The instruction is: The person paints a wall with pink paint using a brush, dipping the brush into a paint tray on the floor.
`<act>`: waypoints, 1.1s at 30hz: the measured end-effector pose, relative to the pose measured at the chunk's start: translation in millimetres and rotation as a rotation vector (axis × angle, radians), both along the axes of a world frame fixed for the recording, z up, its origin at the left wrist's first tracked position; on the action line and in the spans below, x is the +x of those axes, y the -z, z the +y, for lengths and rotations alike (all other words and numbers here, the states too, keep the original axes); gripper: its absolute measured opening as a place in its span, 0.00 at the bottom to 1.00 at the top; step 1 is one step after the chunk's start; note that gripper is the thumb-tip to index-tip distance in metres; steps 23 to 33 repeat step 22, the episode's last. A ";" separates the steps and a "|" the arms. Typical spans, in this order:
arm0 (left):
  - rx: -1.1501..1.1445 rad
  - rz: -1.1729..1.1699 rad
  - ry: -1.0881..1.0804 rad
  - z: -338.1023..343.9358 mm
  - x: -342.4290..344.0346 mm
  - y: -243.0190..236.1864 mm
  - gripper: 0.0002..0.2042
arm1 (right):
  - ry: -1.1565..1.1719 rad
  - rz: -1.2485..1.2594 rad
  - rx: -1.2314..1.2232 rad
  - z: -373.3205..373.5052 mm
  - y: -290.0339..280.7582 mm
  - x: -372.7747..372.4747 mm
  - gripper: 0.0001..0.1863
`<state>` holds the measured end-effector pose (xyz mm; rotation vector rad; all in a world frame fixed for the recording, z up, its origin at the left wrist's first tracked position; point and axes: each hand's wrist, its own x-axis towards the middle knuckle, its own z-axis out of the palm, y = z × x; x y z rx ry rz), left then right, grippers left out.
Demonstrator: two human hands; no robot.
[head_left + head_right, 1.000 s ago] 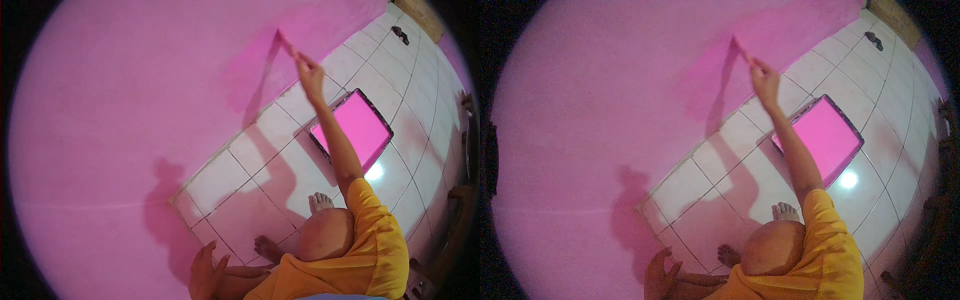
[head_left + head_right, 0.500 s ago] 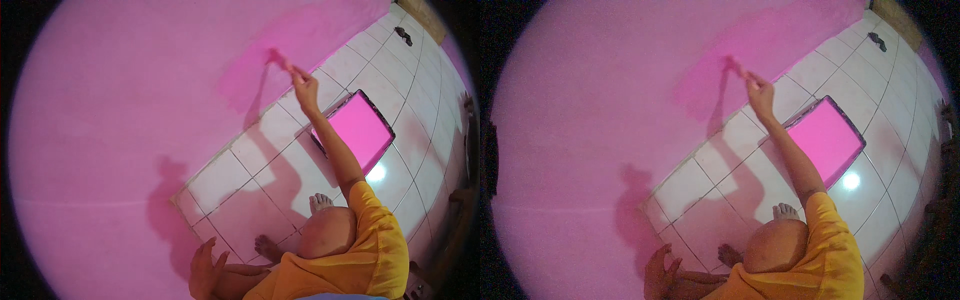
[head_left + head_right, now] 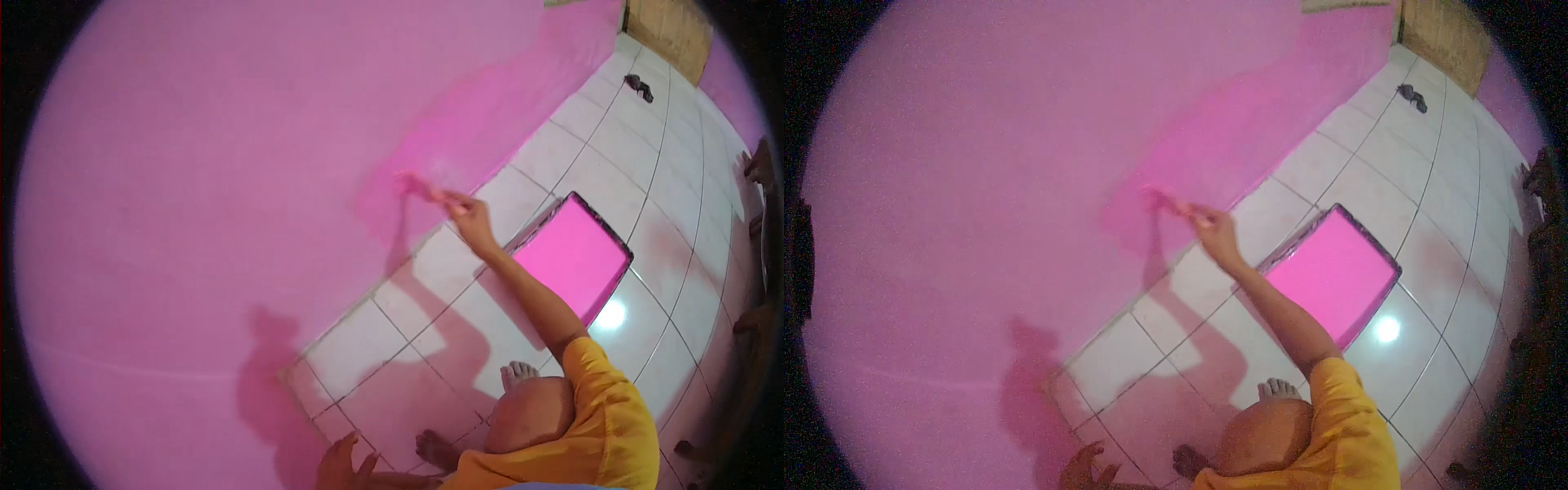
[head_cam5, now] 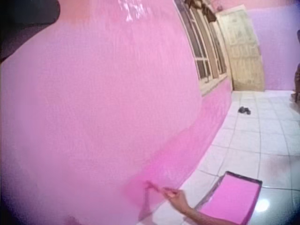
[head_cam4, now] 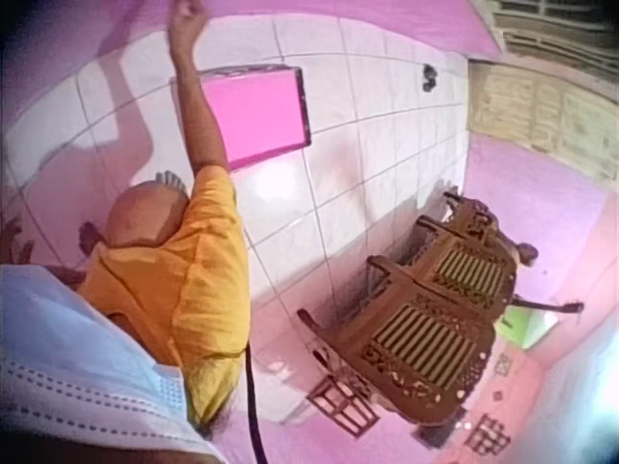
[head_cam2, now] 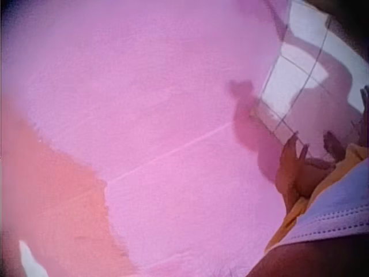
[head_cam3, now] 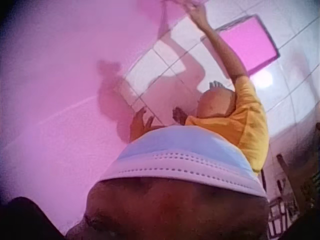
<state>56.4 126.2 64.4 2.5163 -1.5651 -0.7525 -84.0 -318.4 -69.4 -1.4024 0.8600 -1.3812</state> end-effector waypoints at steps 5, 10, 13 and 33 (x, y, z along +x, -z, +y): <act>0.030 -0.004 -0.001 -2.0 3.2 15.9 0.26 | 0.454 -0.049 0.063 -48.0 26.5 -31.6 0.18; -0.010 0.002 0.007 -6.7 1.9 5.0 0.26 | 0.066 0.077 0.034 39.2 50.6 36.7 0.18; -0.032 0.040 0.042 -1.1 9.1 8.3 0.26 | -0.381 0.207 -0.026 81.6 22.9 38.7 0.16; 0.003 0.077 -0.079 16.8 0.3 -0.1 0.27 | 0.114 -0.053 -0.103 -68.2 -32.8 -52.4 0.11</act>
